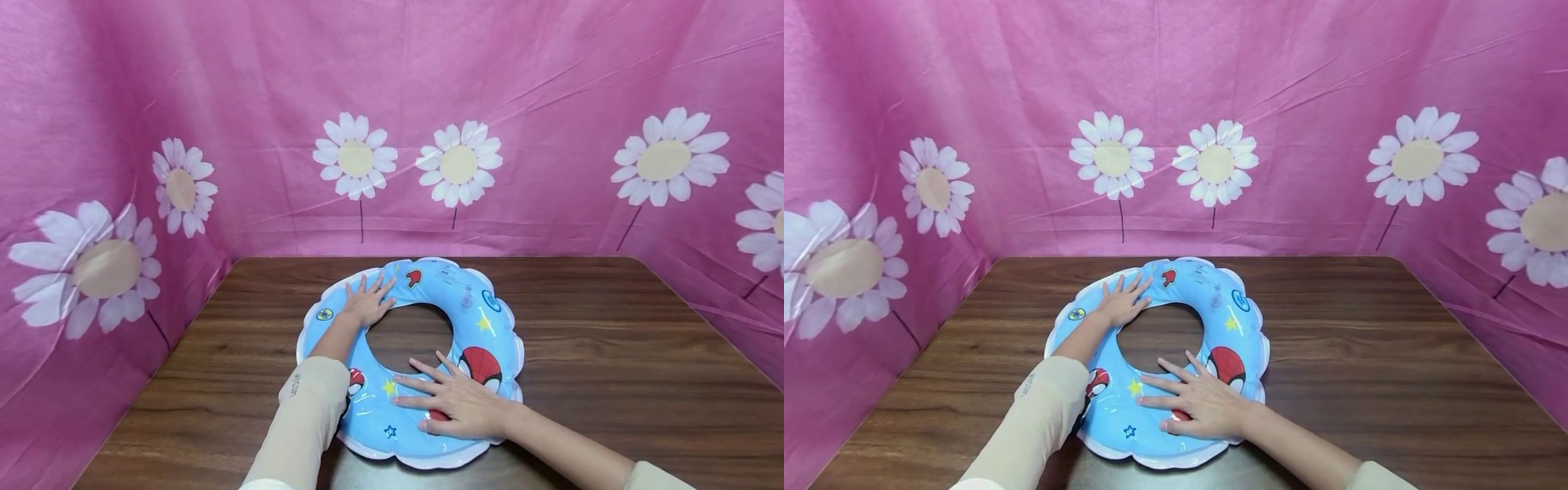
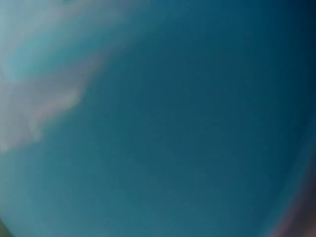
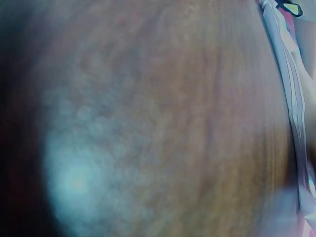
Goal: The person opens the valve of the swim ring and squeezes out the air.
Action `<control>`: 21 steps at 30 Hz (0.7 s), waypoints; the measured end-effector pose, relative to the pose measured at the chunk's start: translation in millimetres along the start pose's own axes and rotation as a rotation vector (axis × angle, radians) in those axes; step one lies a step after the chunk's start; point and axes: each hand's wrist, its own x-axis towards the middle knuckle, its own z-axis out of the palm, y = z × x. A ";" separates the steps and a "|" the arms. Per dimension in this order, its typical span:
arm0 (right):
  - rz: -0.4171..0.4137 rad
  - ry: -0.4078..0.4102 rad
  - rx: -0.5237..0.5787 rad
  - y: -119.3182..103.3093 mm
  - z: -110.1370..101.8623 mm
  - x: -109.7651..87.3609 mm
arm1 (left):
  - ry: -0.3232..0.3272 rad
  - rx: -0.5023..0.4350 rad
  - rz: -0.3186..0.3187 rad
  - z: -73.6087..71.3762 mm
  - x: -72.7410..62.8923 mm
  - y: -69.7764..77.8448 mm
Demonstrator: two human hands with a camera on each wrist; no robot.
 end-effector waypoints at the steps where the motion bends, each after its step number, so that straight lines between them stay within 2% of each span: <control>1: 0.001 -0.001 -0.001 -0.1 0.0 -0.1 | 0.000 -0.001 -0.001 0.5 0.2 -0.1; 21: 0.007 -0.013 0.010 1.1 -0.2 -0.1 | -0.020 0.004 -0.017 -1.6 -0.2 2.5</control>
